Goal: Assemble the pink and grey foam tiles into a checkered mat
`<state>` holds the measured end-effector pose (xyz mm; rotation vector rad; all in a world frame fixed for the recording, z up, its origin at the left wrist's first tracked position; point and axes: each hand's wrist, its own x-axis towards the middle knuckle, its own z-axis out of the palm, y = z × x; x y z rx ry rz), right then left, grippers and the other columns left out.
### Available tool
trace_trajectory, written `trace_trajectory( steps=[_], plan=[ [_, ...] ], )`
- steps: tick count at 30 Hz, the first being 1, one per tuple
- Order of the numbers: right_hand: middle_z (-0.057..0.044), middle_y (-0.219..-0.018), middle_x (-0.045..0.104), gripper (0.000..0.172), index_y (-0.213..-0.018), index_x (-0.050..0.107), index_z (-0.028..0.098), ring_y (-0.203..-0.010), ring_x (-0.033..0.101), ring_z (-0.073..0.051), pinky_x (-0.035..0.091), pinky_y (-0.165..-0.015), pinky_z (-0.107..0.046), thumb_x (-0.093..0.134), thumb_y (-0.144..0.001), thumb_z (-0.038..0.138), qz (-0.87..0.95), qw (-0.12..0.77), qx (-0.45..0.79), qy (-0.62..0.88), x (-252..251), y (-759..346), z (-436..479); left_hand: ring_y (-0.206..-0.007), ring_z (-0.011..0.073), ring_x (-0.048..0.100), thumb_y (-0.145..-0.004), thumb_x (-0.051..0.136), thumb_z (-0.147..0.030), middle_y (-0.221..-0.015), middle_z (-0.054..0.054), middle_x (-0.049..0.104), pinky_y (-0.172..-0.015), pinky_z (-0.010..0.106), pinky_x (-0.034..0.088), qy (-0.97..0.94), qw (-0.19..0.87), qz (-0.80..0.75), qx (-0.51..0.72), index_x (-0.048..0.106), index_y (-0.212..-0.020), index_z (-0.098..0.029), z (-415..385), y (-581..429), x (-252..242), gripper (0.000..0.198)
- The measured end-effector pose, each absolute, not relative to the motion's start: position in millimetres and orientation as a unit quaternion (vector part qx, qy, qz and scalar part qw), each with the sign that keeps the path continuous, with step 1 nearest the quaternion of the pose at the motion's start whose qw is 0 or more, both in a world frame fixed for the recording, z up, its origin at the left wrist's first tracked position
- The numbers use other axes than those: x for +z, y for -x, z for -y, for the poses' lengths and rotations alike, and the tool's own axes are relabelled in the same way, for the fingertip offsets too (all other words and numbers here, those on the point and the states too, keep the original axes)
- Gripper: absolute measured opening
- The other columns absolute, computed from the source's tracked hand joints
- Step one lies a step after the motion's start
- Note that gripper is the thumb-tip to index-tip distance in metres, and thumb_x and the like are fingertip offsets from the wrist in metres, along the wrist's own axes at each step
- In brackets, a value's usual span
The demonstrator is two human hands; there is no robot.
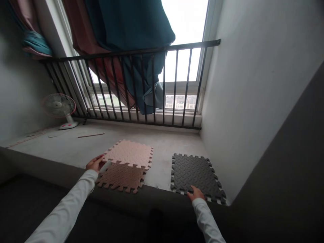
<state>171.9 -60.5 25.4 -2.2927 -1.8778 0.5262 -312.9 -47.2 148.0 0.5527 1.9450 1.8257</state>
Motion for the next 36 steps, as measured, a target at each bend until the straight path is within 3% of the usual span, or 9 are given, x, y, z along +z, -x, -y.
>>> trace_trajectory(
  steps=[5, 8, 12, 17, 20, 23, 29, 36],
  plan=[
    [-0.008, -0.114, 0.054, 0.039, -0.109, 0.054, 0.017, -0.106, 0.048, -0.017, 0.039, -0.085, -0.025, 0.047, -0.071, 0.022, 0.640, 0.086, 0.178, 0.742, 17.4, -135.9, 84.1, -0.080, 0.0235, 0.059, -0.061, 0.056, -0.014, -0.076, 0.011, 0.064, -0.070, 0.035, 0.048, -0.285, 0.123, -0.890, 0.335, 0.062, -0.080, -0.010, 87.9, 337.4, 98.6, 0.021],
    [-0.006, -0.112, 0.055, 0.037, -0.106, 0.056, 0.018, -0.104, 0.049, -0.016, 0.040, -0.084, -0.023, 0.045, -0.071, 0.020, 0.654, 0.115, 0.169, 0.729, 23.4, -122.0, 92.1, -0.085, 0.0198, 0.058, -0.065, 0.053, -0.016, -0.087, 0.012, 0.063, -0.077, 0.029, 0.045, -0.417, 0.086, -0.879, 0.216, 0.062, -0.087, -0.009, 94.0, 311.9, 84.2, 0.024],
    [-0.006, -0.110, 0.056, 0.036, -0.103, 0.057, 0.017, -0.103, 0.050, -0.015, 0.040, -0.084, -0.022, 0.042, -0.071, 0.021, 0.680, 0.181, 0.147, 0.695, 37.2, -105.3, 99.4, -0.088, 0.0128, 0.055, -0.069, 0.050, -0.018, -0.095, 0.007, 0.061, -0.081, 0.021, 0.039, -0.563, 0.107, -0.806, 0.147, 0.061, -0.090, -0.016, 88.2, 256.4, 66.4, 0.023],
    [-0.006, -0.112, 0.055, 0.037, -0.106, 0.056, 0.020, -0.104, 0.049, -0.016, 0.040, -0.084, -0.023, 0.040, -0.072, 0.022, 0.715, 0.184, 0.139, 0.660, 32.7, -92.7, 115.3, -0.094, 0.0177, 0.053, -0.072, 0.047, -0.034, -0.099, 0.008, 0.059, -0.079, 0.027, 0.039, -0.625, 0.088, -0.774, 0.052, 0.059, -0.091, -0.019, 83.7, 201.1, 51.3, 0.026],
    [-0.007, -0.112, 0.055, 0.038, -0.107, 0.054, 0.022, -0.102, 0.050, -0.019, 0.041, -0.082, -0.029, 0.043, -0.071, 0.023, 0.721, 0.100, 0.148, 0.669, 24.2, -87.1, 126.1, -0.097, 0.0231, 0.051, -0.072, 0.045, -0.039, -0.102, 0.011, 0.057, -0.074, 0.031, 0.040, -0.597, 0.071, -0.798, 0.034, 0.055, -0.097, -0.018, 84.3, 185.2, 50.5, 0.034],
    [-0.007, -0.115, 0.052, 0.040, -0.109, 0.052, 0.025, -0.104, 0.048, -0.021, 0.041, -0.081, -0.035, 0.046, -0.069, 0.025, 0.732, 0.032, 0.159, 0.662, 23.3, -79.7, 131.9, -0.094, 0.0222, 0.051, -0.072, 0.046, -0.036, -0.104, 0.010, 0.056, -0.070, 0.030, 0.039, -0.581, 0.062, -0.810, 0.054, 0.052, -0.096, -0.018, 82.1, 181.8, 48.3, 0.030],
    [-0.007, -0.114, 0.052, 0.035, -0.106, 0.052, 0.026, -0.105, 0.048, -0.022, 0.040, -0.082, -0.038, 0.046, -0.071, 0.028, 0.717, -0.028, 0.186, 0.671, 33.5, -74.3, 128.4, -0.079, 0.0128, 0.052, -0.069, 0.048, -0.024, -0.083, 0.003, 0.059, -0.067, 0.022, 0.036, -0.582, 0.069, -0.797, 0.146, 0.051, -0.073, -0.018, 79.6, 190.4, 27.6, 0.008],
    [-0.008, -0.114, 0.053, 0.036, -0.107, 0.052, 0.025, -0.106, 0.048, -0.021, 0.040, -0.085, -0.037, 0.049, -0.071, 0.030, 0.687, -0.063, 0.254, 0.678, 34.7, -75.4, 119.3, -0.078, 0.0128, 0.051, -0.068, 0.047, -0.023, -0.079, 0.002, 0.056, -0.067, 0.021, 0.035, -0.588, 0.056, -0.787, 0.178, 0.048, -0.068, -0.020, 94.3, 195.2, 19.3, 0.004]
  ],
)
